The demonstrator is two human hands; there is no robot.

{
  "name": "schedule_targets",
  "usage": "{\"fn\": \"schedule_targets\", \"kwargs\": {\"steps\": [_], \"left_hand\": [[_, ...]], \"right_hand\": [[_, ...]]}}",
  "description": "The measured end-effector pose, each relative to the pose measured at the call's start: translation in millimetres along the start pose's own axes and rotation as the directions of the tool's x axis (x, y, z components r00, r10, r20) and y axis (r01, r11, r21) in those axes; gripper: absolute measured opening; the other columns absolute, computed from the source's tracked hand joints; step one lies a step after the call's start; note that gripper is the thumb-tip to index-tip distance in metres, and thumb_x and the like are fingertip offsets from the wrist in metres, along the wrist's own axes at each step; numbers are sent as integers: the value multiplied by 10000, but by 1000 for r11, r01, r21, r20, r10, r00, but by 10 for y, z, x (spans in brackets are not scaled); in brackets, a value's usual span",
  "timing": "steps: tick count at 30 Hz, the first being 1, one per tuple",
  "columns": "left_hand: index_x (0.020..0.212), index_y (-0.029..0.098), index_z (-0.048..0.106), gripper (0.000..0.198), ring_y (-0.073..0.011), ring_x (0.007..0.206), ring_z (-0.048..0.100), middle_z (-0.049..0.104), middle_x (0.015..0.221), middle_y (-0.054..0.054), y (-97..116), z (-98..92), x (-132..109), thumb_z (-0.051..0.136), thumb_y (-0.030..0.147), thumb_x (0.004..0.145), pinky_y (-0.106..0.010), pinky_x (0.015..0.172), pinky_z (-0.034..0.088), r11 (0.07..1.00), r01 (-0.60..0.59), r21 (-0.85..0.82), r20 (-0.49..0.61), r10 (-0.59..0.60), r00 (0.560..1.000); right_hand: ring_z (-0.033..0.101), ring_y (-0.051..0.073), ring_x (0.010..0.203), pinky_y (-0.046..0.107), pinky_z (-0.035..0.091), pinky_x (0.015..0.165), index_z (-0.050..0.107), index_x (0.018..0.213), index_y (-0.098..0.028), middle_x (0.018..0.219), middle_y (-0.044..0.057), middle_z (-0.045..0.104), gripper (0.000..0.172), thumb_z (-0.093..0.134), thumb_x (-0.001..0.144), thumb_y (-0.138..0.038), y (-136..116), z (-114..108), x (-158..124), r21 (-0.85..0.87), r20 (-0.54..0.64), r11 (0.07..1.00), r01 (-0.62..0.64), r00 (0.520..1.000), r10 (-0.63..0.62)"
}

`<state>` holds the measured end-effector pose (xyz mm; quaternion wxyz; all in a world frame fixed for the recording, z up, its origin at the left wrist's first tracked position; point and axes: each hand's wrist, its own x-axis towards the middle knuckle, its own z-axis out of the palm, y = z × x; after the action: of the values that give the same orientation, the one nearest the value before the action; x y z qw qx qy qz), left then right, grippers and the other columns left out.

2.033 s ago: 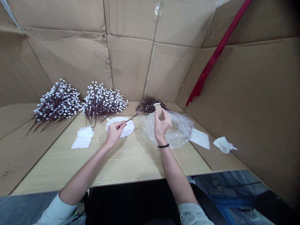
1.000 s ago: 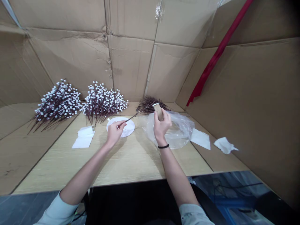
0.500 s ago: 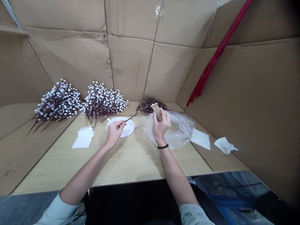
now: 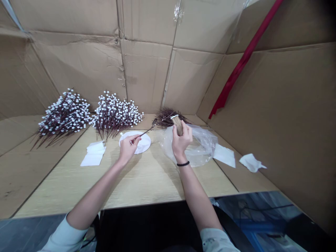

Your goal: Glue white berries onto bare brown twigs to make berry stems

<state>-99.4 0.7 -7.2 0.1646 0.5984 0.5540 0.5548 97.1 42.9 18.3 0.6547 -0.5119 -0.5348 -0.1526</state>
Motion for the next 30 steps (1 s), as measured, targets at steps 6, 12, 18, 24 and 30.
{"fn": "schedule_targets", "kwargs": {"steps": [6, 12, 18, 24, 30], "left_hand": [[898, 158, 682, 267, -179, 820, 610, 692, 876, -72, 5, -7, -3, 523, 318, 754, -292, 726, 447, 1000, 4, 1, 10, -4, 1000], [890, 161, 684, 258, -174, 807, 609, 693, 883, -65, 24, -8, -3, 521, 310, 756, -280, 704, 445, 1000, -1, 2, 8, 1, 1000], [895, 157, 680, 261, -179, 832, 610, 692, 883, -68, 27, -10, -1, 522, 311, 756, -282, 716, 445, 1000, 6, -18, 7, -6, 1000], [889, 162, 680, 258, -178, 829, 613, 693, 880, -64, 15, -2, 4, 525, 316, 752, -278, 707, 449, 1000, 17, -25, 7, -16, 1000], [887, 157, 680, 262, -180, 834, 610, 692, 879, -68, 2, 1, 9, 525, 317, 750, -277, 701, 446, 1000, 10, -23, 0, -10, 1000]], "right_hand": [[572, 169, 904, 336, 451, 828, 569, 1087, -168, 960, 80, 595, 338, 489, 809, -343, 13, -3, 3, -21, -21, 1000, 6, 1000, -6], [570, 165, 899, 326, 448, 830, 571, 1085, -154, 953, 85, 598, 341, 498, 804, -333, 1, -4, 0, 10, -11, 1000, 12, 1000, -12], [569, 168, 895, 332, 453, 826, 566, 1089, -167, 950, 82, 592, 332, 491, 805, -323, -2, -3, -11, 4, -1, 1000, 27, 1000, -27], [563, 168, 883, 330, 456, 814, 561, 1102, -182, 935, 81, 578, 332, 481, 810, -318, -4, 8, -30, 1, 56, 999, 47, 997, -47], [560, 158, 880, 311, 462, 807, 568, 1098, -177, 934, 80, 578, 329, 486, 809, -311, -1, 3, -32, -2, 76, 997, 75, 994, -74]]}}
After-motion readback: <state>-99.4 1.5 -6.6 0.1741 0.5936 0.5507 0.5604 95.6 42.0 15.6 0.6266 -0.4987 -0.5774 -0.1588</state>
